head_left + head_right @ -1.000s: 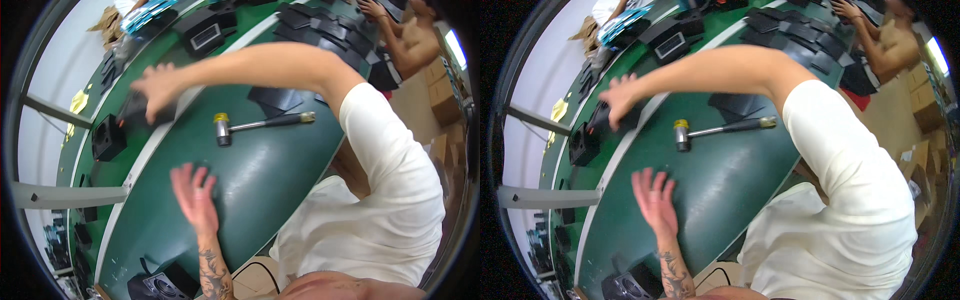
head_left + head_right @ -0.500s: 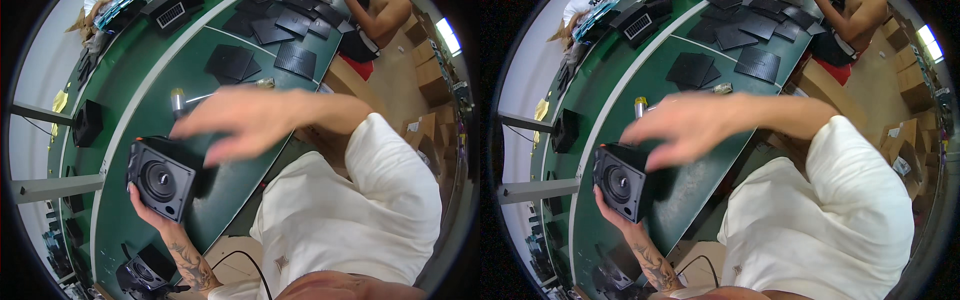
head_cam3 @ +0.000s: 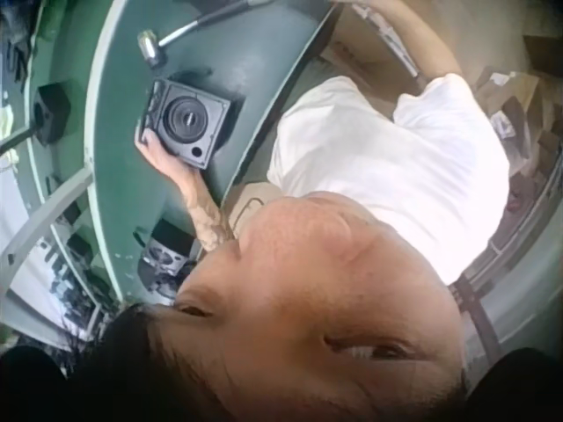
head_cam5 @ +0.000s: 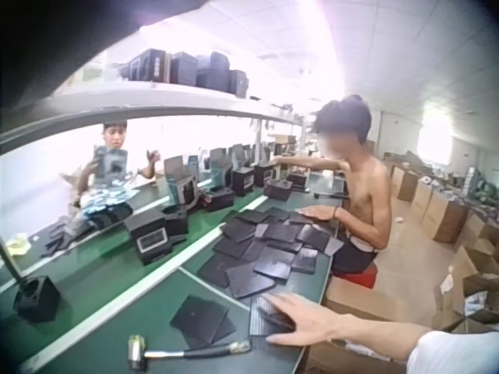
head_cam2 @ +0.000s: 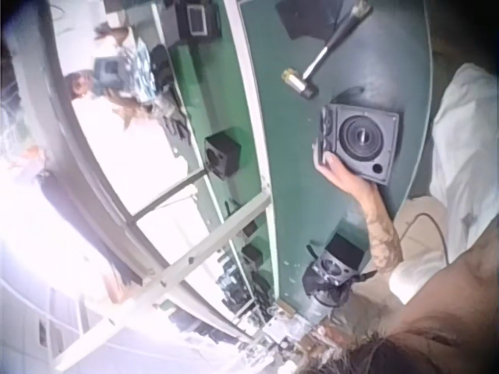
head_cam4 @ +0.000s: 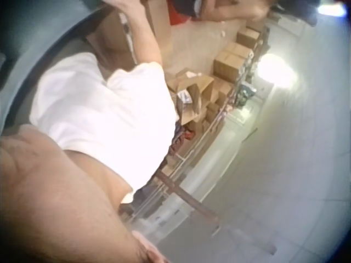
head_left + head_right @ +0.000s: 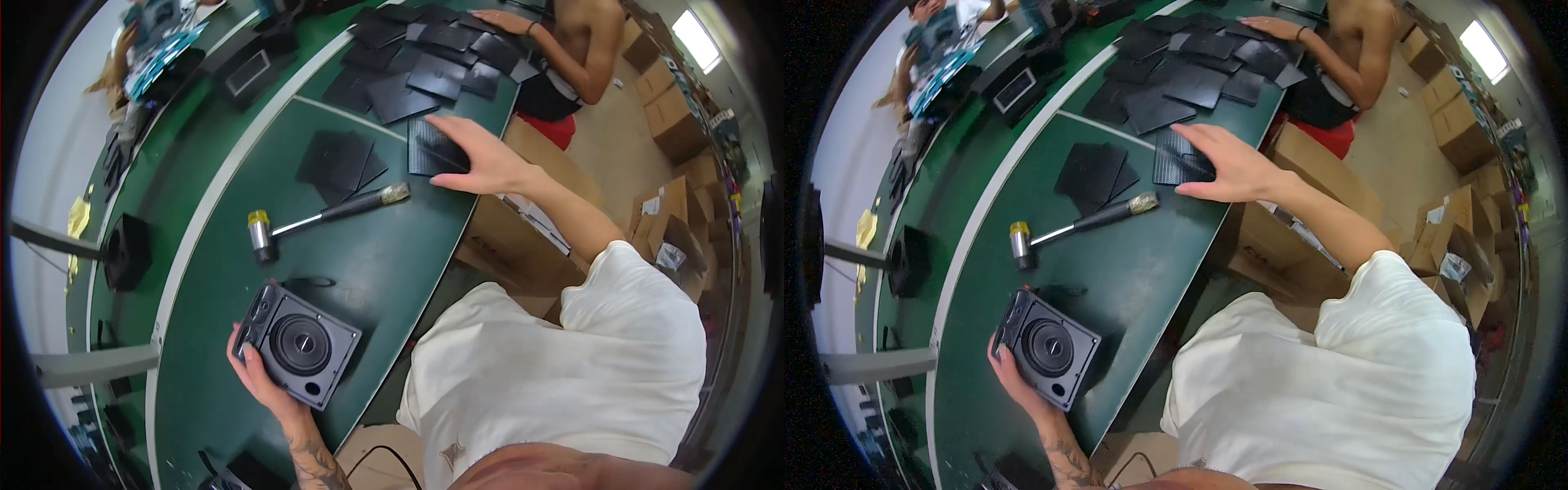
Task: The person assembles small black speaker units by hand, using a rubber mallet to tap textured mesh covers onto the speaker frames. They handle multiple units sequentially, tapping the covers into place and inspecting the fit before moving to the next item.
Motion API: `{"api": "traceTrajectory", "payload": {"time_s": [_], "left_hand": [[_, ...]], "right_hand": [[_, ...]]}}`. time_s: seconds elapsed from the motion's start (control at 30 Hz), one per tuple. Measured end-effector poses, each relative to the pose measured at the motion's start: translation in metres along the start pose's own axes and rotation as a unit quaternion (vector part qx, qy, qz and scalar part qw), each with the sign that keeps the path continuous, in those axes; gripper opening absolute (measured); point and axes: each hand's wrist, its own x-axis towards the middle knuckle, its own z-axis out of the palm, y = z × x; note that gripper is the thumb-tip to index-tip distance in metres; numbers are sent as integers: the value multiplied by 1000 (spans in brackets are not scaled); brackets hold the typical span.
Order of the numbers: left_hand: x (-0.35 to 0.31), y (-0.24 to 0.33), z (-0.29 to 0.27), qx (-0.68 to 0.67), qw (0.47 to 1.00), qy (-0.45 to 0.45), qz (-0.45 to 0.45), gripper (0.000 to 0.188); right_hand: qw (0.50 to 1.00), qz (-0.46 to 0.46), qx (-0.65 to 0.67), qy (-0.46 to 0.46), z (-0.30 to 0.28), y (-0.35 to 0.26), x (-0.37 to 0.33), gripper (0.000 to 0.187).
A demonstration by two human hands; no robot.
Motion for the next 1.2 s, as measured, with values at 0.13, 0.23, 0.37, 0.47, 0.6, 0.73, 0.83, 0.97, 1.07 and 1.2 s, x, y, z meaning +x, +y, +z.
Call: {"api": "traceTrajectory", "payload": {"time_s": [0.13, 0.23, 0.37, 0.47, 0.6, 0.73, 0.83, 0.97, 1.07, 1.2], "left_hand": [[15, -11, 1, 46, 998, -34, 20, 47], [20, -9, -6, 79, 994, -68, 45, 55], [8, -13, -8, -43, 997, -49, 30, 57], [9, -19, -8, -52, 996, -56, 39, 56], [11, -26, -3, 0, 997, -42, 69, 55], [13, -25, -1, -54, 996, -42, 60, 54], [10, -31, 1, -102, 994, -10, 44, 53], [5, -28, 6, -90, 995, 9, 46, 53], [6, -31, 5, -60, 996, 12, 60, 54], [-1, -27, 0, -115, 986, -40, 111, 53]], "right_hand": [[963, -148, 208, -82, -24, -55, 15, 86], [917, -294, 211, -166, 3, -124, 43, 90], [867, -443, 92, -208, 53, -195, 71, 78], [845, -479, 67, -227, 71, -210, 83, 74], [846, -471, 28, -247, 76, -222, 87, 72], [856, -452, 0, -249, 71, -230, 88, 69], [855, -454, -12, -250, 72, -231, 84, 69], [854, -454, -11, -256, 75, -234, 84, 70], [852, -460, -8, -250, 77, -233, 84, 70], [836, -476, -44, -268, 73, -240, 87, 72]]}}
